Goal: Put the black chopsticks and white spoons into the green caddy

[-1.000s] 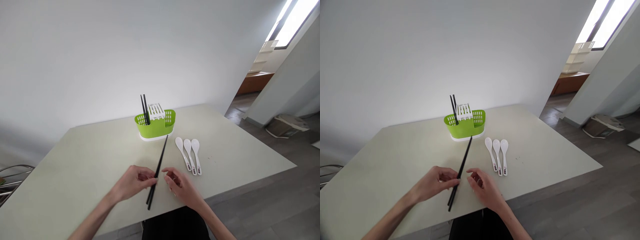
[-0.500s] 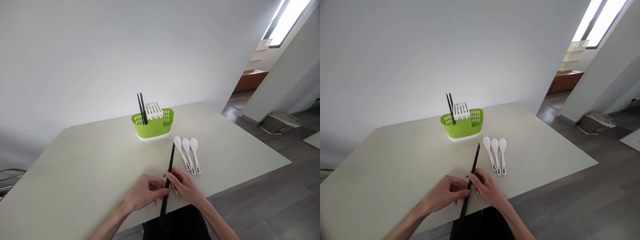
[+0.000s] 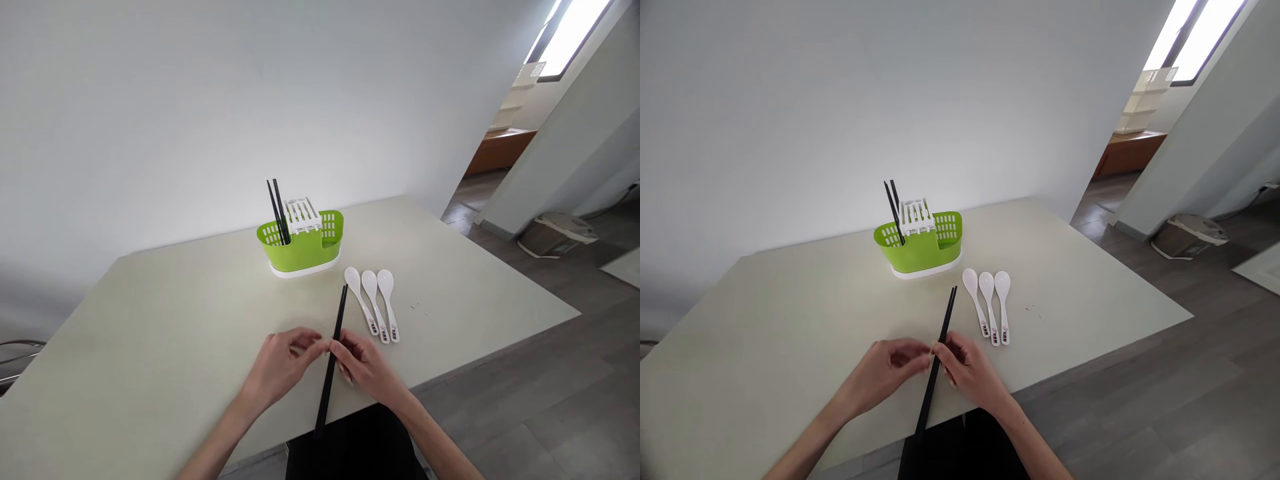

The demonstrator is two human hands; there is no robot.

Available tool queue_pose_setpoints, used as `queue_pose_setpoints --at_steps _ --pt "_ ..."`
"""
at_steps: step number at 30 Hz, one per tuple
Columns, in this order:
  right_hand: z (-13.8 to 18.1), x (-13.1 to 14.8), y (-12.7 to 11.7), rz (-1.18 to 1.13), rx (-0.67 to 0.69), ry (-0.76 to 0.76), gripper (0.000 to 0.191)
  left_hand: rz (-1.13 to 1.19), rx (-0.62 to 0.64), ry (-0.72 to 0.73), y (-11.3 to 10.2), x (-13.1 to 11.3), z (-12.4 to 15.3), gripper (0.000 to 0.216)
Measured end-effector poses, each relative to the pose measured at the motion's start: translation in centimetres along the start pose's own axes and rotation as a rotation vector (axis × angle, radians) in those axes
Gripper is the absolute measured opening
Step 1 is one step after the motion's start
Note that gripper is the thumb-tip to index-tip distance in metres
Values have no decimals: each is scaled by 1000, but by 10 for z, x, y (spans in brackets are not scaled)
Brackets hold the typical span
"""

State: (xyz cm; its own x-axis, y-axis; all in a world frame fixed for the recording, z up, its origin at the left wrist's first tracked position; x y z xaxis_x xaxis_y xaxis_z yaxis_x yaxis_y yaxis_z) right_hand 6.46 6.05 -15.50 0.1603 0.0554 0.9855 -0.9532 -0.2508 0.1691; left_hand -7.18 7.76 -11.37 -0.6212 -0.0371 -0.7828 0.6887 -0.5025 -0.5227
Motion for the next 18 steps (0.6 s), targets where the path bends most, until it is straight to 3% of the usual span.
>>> queue_pose_setpoints --at_steps 3,9,18 --pt "0 0 0 17 -3 -4 46 -25 -176 100 -12 -24 -13 39" --pt "-2 -4 0 -13 -26 -12 45 89 -129 130 -3 -44 -36 28" --pt "-2 -12 -1 -3 -36 2 47 182 -136 130 -5 -36 -41 38"
Point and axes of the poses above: each hand's wrist, its own z-axis away from the middle knuckle, its own y-axis out of the palm, x = y × z, the point moved 9 cm from there along -z, towards the middle knuckle, and after that the axes turned 3 degrees about -z, right-handed, at the moved point
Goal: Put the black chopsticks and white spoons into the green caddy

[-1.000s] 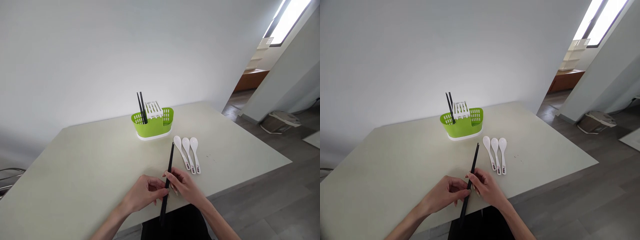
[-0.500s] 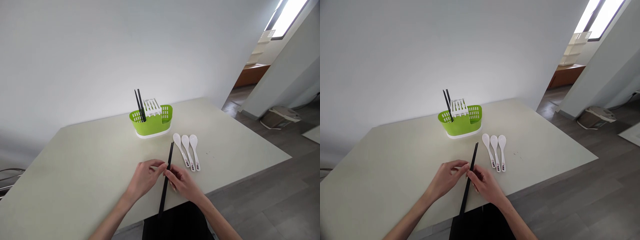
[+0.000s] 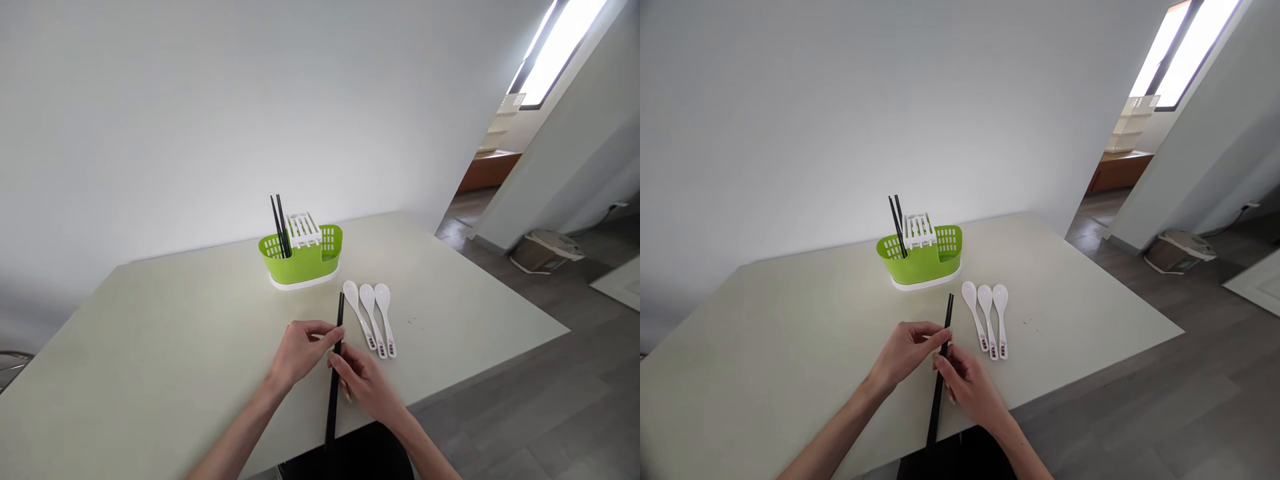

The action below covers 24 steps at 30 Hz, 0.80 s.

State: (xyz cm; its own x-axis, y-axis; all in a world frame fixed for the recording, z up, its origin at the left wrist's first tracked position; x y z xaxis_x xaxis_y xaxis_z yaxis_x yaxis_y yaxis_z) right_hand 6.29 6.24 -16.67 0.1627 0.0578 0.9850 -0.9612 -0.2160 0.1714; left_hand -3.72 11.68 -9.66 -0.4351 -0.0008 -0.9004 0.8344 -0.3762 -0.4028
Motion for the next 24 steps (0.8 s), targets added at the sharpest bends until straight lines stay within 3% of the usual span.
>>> queue_pose_setpoints --at_steps 3,5,10,13,17,24 --pt "2 3 3 37 16 -6 45 29 -108 24 -23 -7 -2 42" --pt "2 8 6 74 32 -22 45 80 -276 87 -58 -23 -3 44" --pt "3 8 10 206 53 -9 39 143 -879 454 -175 -104 15 44" --pt "4 7 14 247 75 -11 32 5 -1111 575 -218 -143 15 45" --pt "6 10 17 254 95 -43 26 -101 -1147 606 -242 -152 -25 43" --pt "6 20 17 262 96 -88 24 -276 -1065 308 -239 -99 -109 35"
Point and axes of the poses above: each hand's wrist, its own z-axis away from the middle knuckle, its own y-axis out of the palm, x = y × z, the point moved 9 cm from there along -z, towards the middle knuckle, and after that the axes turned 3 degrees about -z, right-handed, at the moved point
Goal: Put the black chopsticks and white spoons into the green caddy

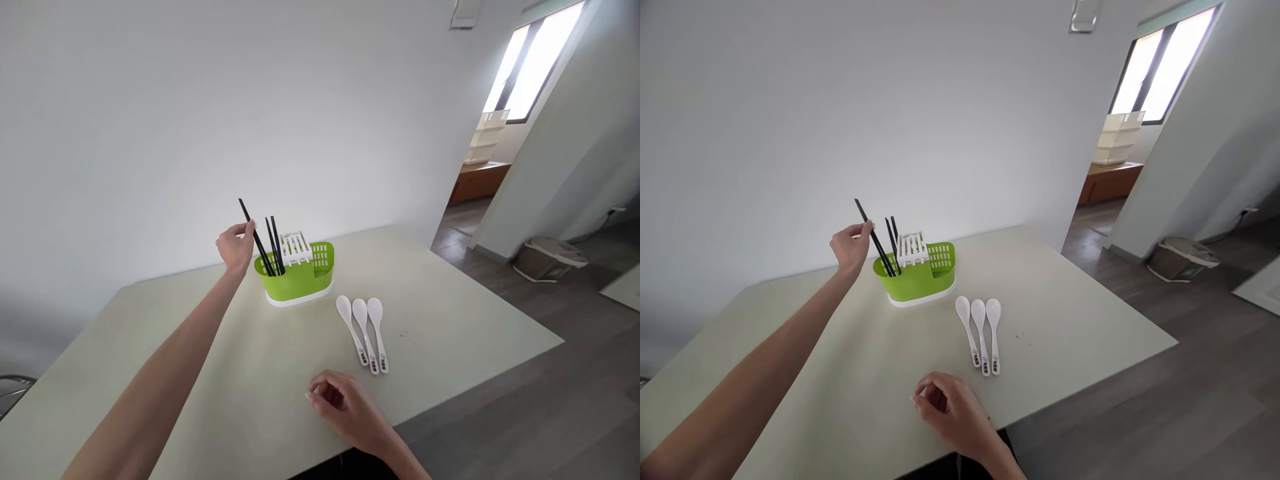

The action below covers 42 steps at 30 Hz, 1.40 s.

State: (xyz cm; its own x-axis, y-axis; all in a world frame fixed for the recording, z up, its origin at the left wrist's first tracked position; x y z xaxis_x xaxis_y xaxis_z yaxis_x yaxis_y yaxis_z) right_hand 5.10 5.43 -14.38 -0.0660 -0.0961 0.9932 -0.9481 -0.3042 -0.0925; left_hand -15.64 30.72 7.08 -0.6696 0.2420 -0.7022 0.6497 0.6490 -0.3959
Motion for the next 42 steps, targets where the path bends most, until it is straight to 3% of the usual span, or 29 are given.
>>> queue_pose_setpoints --at_steps 9,19,24,27,29,32,35,37,40,42 --pt "-2 3 -1 -10 -8 -10 20 -32 160 -112 37 34 15 35" --pt "-3 -2 0 1 -10 13 20 14 304 -154 52 60 17 34" --pt "-4 -3 -1 26 -20 22 21 56 204 -135 28 87 23 48" --pt "-3 -7 -2 37 -25 41 23 7 133 -198 5 122 43 54" --pt "-4 -9 -2 41 -34 49 26 -34 155 -262 -9 146 63 57" --pt "-4 -10 -2 58 -30 54 30 -60 261 -297 -27 169 90 62" --pt "-5 -6 0 69 -13 59 32 -73 562 -195 -32 166 113 64" --pt "-4 -1 0 53 16 78 35 -95 683 -134 -42 161 123 65" --pt "-2 12 -12 126 63 81 33 -115 689 -134 -61 160 131 64" --pt "-2 25 -39 259 7 51 31 -112 686 -140 -67 161 135 62"
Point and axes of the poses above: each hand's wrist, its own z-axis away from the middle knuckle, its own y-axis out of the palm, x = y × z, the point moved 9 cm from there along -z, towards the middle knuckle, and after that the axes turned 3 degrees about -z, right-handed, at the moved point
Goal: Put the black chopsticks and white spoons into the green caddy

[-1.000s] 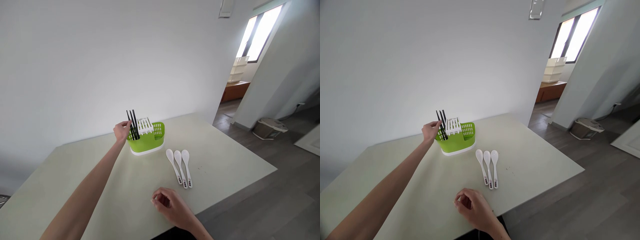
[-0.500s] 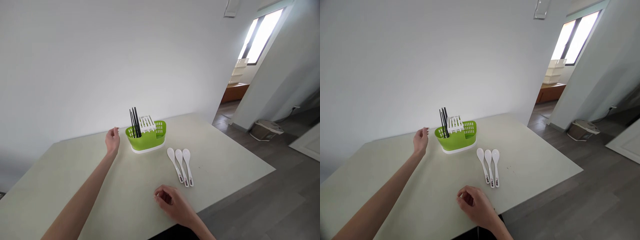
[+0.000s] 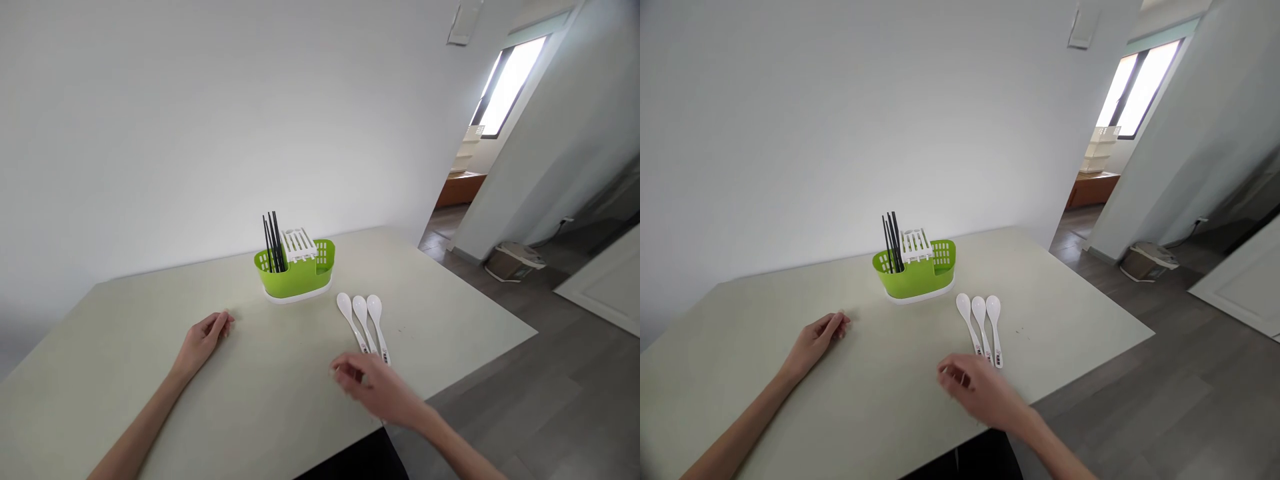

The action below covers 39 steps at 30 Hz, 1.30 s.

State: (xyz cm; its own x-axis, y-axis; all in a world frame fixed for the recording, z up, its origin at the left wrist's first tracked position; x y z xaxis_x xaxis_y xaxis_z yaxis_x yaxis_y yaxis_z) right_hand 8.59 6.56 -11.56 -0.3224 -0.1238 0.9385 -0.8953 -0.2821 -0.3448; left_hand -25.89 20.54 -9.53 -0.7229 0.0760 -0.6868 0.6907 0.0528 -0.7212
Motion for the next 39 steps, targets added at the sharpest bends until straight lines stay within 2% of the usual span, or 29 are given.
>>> queue_pose_setpoints --at_steps 5,6,8,10,15,22,33,39 --pt "3 -14 -105 238 -411 69 37 18 -6 0 2 4 5 59" --pt "4 -20 -119 283 -461 91 36 21 -6 -1 2 5 4 58" --pt "4 -33 -135 353 -478 140 35 27 -1 -3 3 8 4 58" --pt "4 -45 -137 411 -438 180 34 34 4 3 4 9 5 59" --pt "3 -64 -125 494 -359 247 30 38 11 16 5 10 6 60" --pt "-4 -80 -112 474 -312 243 24 31 -6 26 4 9 8 59" --pt "-8 -98 -110 589 -390 302 15 -3 -43 64 4 10 5 58" --pt "-3 -95 -108 610 -468 207 28 -23 -52 56 2 9 6 58"
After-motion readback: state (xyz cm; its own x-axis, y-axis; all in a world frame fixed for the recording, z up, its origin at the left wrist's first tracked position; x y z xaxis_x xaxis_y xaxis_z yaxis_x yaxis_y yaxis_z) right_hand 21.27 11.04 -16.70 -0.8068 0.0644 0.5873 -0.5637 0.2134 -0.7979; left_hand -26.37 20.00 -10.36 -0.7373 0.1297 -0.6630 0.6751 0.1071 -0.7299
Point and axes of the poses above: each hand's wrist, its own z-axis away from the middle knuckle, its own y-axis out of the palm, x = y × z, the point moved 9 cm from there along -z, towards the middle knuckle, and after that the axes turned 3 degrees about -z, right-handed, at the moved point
